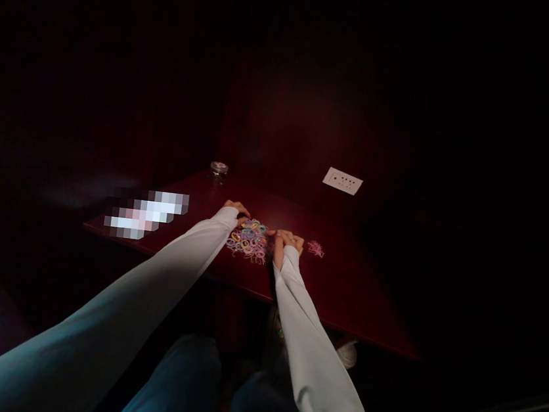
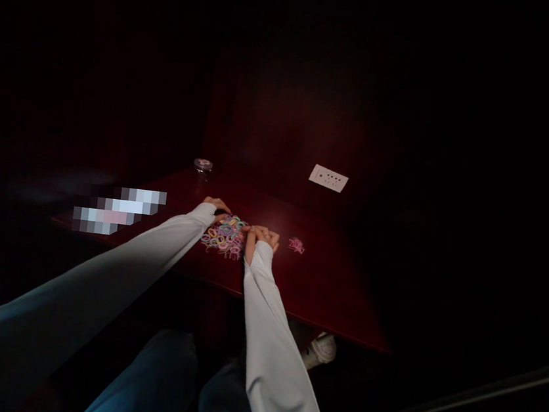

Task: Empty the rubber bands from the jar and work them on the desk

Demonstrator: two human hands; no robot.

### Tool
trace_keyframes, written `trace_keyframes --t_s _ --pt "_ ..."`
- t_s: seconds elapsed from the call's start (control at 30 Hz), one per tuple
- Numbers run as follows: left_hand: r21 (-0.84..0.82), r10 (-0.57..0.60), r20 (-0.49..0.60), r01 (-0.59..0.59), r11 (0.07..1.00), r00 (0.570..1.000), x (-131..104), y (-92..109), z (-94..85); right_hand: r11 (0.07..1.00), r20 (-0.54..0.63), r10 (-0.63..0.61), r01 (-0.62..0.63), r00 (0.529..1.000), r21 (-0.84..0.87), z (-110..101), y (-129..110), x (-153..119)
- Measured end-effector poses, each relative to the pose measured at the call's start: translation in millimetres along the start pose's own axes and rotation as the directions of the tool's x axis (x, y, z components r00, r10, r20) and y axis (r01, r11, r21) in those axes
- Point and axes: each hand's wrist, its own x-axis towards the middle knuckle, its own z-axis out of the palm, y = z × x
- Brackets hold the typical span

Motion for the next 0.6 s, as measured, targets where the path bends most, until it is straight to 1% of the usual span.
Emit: trace_keyframes --t_s 0.1,0.3,0.37,0.43,0.5,0.6 --pt "0.019 -0.015 0.003 0.015 1.0 1.0 1.6 -0.8 -0.5 0.999 0.014 0.014 -0.015 1.0 0.046 -0.3 -1.4 0.2" --pt "-0.011 -0.02 -0.024 0.02 1.0 1.0 3.2 0.1 3.3 0.997 -0.028 -0.042 0.044 0.999 0.061 -3.3 1.1 -2.9" --pt "-0.046 -0.026 -0.041 0.024 0.999 0.999 4.2 -1.6 5.2 0.997 -0.037 -0.047 0.049 0.998 0.063 -2.8 1.9 -2.7" --pt "-0.1 -0.037 -0.081 0.029 0.995 0.996 4.8 -3.6 6.9 0.996 -0.064 -0.04 0.045 0.997 0.073 -1.8 2.2 -2.4" --pt "-0.154 -0.063 -0.112 0.045 0.987 0.992 4.7 -5.0 8.7 0.996 -0.086 -0.037 0.044 0.996 0.083 -1.1 1.8 -2.8" --pt "-0.216 -0.118 -0.119 0.09 0.972 0.986 3.2 -5.7 11.9 0.994 -0.09 -0.041 0.05 0.995 0.093 -0.9 0.0 -4.9"
